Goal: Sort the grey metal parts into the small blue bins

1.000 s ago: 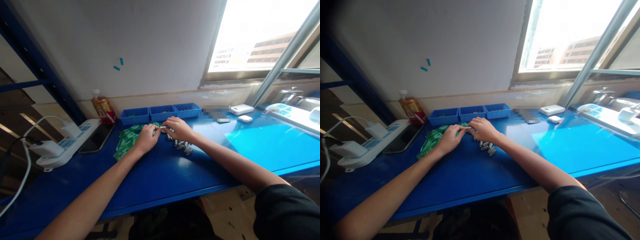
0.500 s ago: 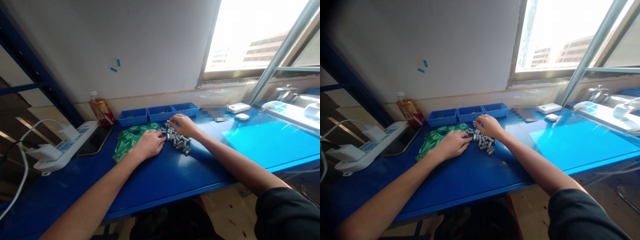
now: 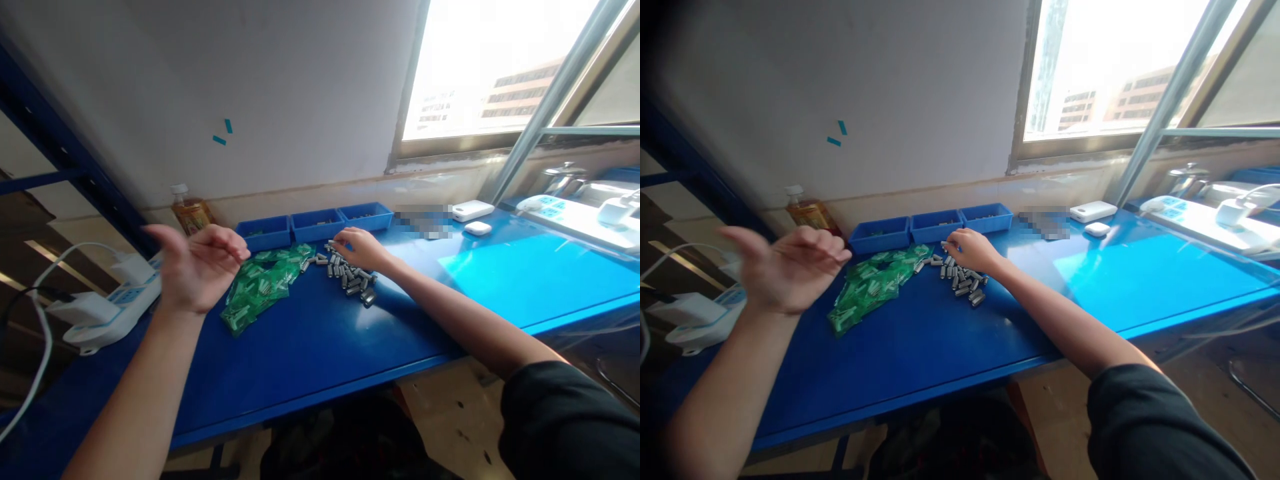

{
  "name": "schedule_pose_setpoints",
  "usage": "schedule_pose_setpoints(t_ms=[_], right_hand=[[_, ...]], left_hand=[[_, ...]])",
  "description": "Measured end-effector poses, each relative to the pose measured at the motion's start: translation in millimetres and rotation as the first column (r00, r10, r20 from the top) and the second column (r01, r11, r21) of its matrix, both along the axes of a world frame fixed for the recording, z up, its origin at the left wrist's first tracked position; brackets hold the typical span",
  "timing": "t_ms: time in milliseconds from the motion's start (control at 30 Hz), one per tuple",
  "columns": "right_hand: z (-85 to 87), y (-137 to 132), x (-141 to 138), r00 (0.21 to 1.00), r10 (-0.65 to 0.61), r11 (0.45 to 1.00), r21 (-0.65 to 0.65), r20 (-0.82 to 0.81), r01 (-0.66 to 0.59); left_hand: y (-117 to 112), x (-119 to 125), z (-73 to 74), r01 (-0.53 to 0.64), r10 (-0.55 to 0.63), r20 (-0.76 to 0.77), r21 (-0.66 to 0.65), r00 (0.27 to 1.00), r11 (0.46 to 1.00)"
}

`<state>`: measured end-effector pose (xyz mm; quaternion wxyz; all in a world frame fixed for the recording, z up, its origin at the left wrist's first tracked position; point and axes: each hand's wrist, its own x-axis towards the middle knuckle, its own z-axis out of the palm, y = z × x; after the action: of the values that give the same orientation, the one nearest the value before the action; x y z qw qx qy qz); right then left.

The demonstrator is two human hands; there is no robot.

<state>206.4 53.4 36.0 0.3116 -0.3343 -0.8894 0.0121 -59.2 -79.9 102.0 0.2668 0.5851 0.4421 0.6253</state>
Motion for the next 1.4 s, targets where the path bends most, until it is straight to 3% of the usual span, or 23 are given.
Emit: schedule_pose_setpoints(t_ms=[33,100,167,233,333,467,567,667,767,833,900,1000,1100,1200,1300,1367,1400], right_hand=[[1.2,-3,-3,1.000,0.023,1.000,-0.004,0.010,-0.023],[5.0,-14,-10,0.997,0.080,0.997,-0.008,0.023,-0.080],[8.9,-26,-18,0.989,0.144,0.990,-0.011,0.030,-0.144],[11.2,-38,-26,0.975,0.218,0.976,-0.015,0.046,-0.217],[11.4,-50,-34,0.958,0.283,0.959,-0.046,0.038,-0.281],[9.6,-52,-35,0.977,0.202,0.970,-0.119,-0.074,-0.210],[8.5,-50,-30,0.967,0.227,0.971,-0.050,-0.116,-0.234],[8.3,-49,-27,0.946,0.323,0.946,0.040,-0.019,-0.322],[9.8,-49,-26,0.940,0.336,0.937,0.077,0.057,-0.340],[11.4,-46,-25,0.953,0.292,0.949,0.105,0.081,-0.299],[12.6,-38,-25,0.976,0.200,0.968,0.134,0.081,-0.210],[12.7,-9,-24,1.000,0.010,0.988,0.152,0.023,-0.014],[12.4,31,-24,0.981,-0.193,0.972,0.131,-0.022,0.194],[14.1,67,-27,0.950,-0.313,0.946,0.087,0.009,0.311],[15.6,90,-30,0.925,-0.375,0.927,0.033,0.057,0.373],[15.4,96,-31,0.914,-0.399,0.917,0.008,0.072,0.400],[14.9,98,-32,0.910,-0.407,0.913,0.000,0.075,0.408]], left_hand=[[5,5,-11.9,-0.058,0.053,-0.138,-0.033,0.989,0.998],[15,23,-36.8,-0.200,0.184,-0.471,0.015,0.863,0.980],[21,42,-56.3,-0.138,0.164,-0.661,0.091,0.732,0.986],[23,55,-66.5,-0.072,0.137,-0.712,0.121,0.689,0.990],[21,62,-68.3,-0.047,0.143,-0.741,0.150,0.656,0.988],[20,56,-65.0,-0.138,0.222,-0.739,0.174,0.636,0.975],[23,54,-65.3,-0.124,0.171,-0.752,0.118,0.636,0.985],[24,56,-66.1,-0.045,0.070,-0.766,0.053,0.639,0.998],[25,59,-66.8,-0.021,0.028,-0.747,0.020,0.664,1.000],[25,59,-68.2,-0.030,0.029,-0.737,0.011,0.675,0.999],[25,59,-70.8,-0.028,0.035,-0.772,0.022,0.635,0.999],[22,57,-73.3,0.002,0.008,-0.889,0.010,0.457,1.000],[12,56,-68.1,0.010,-0.061,-0.955,-0.061,0.290,0.998],[-4,62,-53.9,0.135,-0.178,-0.937,-0.143,0.299,0.980],[-17,73,-39.8,0.396,-0.468,-0.822,-0.331,0.325,0.856],[-19,78,-36.4,0.439,-0.548,-0.768,-0.388,0.331,0.810],[-18,78,-37.0,0.401,-0.516,-0.782,-0.372,0.349,0.837]])
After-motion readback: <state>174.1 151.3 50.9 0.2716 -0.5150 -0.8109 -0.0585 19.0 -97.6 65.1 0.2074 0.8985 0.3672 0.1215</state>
